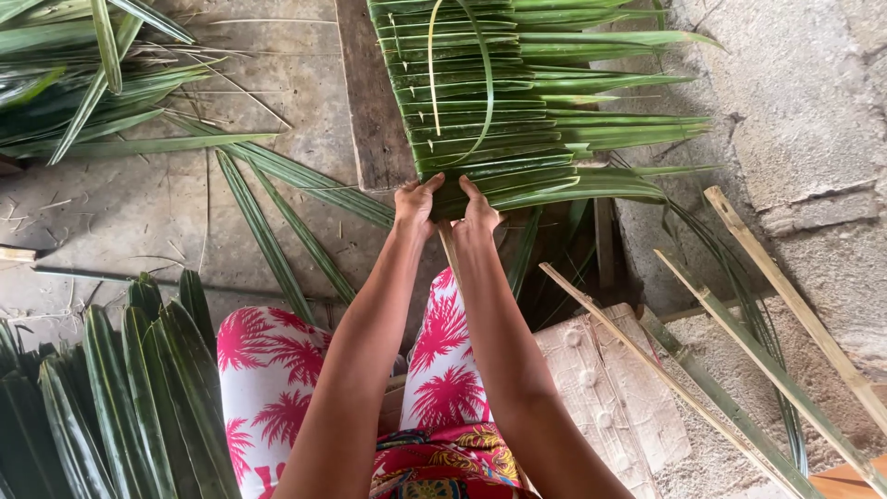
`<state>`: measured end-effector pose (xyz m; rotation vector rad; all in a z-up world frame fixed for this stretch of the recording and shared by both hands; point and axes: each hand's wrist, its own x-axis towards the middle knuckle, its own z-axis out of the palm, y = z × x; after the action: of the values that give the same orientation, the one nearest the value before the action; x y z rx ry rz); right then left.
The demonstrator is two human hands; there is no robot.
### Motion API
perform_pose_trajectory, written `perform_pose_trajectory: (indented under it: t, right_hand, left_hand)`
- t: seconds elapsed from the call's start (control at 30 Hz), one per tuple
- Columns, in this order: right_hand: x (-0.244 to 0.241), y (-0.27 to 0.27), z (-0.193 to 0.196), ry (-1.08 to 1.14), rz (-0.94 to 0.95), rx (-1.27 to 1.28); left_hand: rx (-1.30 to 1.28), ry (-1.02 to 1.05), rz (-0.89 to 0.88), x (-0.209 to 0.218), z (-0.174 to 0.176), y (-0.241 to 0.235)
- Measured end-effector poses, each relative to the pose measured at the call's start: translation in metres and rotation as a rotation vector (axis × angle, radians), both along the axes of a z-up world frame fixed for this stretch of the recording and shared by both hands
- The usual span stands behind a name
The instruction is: Weaving palm leaves onto a wooden frame to create a thatched panel
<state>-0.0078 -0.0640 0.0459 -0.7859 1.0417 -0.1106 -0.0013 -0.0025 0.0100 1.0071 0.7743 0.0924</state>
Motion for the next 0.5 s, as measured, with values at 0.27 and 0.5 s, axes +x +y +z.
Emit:
perform_pose_trajectory:
  t: [0.27, 0.5]
  right_hand:
    - [-0.005, 0.009, 0.019, 0.007, -0.094, -0.06]
    - [-0.006, 0.004, 0.023, 0.143, 0.114, -0.21]
  left_hand:
    - [0.379, 0.028, -0.179, 0.023, 0.0, 0.049]
    - [1.121, -0.199, -0.533, 0.099, 0.013, 0.063]
